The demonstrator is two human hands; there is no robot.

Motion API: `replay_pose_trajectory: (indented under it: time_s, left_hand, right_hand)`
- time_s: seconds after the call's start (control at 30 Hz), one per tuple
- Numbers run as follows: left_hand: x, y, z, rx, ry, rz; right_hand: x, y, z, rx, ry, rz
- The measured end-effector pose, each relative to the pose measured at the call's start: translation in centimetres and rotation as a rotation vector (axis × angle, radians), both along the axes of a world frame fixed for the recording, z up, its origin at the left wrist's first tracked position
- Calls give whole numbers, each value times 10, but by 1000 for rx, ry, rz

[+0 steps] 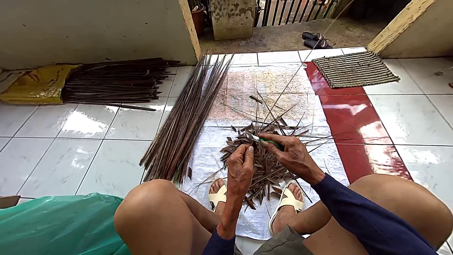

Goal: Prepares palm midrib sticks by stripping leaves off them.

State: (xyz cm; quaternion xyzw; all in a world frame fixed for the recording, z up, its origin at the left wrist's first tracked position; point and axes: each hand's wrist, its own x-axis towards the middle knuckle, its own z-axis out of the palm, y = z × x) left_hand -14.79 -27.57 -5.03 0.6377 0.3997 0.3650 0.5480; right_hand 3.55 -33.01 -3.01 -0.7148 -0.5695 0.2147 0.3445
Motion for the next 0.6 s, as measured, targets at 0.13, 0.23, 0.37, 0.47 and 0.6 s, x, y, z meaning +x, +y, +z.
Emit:
replay_pose_trajectory:
  time_s: [0.13,0.23,0.37,0.47,0.6]
  left_hand:
    - [1,-1,0,-23,-59,-38]
    - [-1,-1,-1,-89,-111,-60]
    - [-4,0,3,-277,-226,-78]
    - [-7,1,7,-562,-401,-100]
    - [-10,5,3,-842,-622,-198]
  right_hand:
    - [3,2,1,36,-17,-63]
    - [17,10,-2,60,-7,-141]
    - [47,18,6,174,68,-311]
    - [50,16,11,201,166,-294]
    - [23,8,1,99,336,-183]
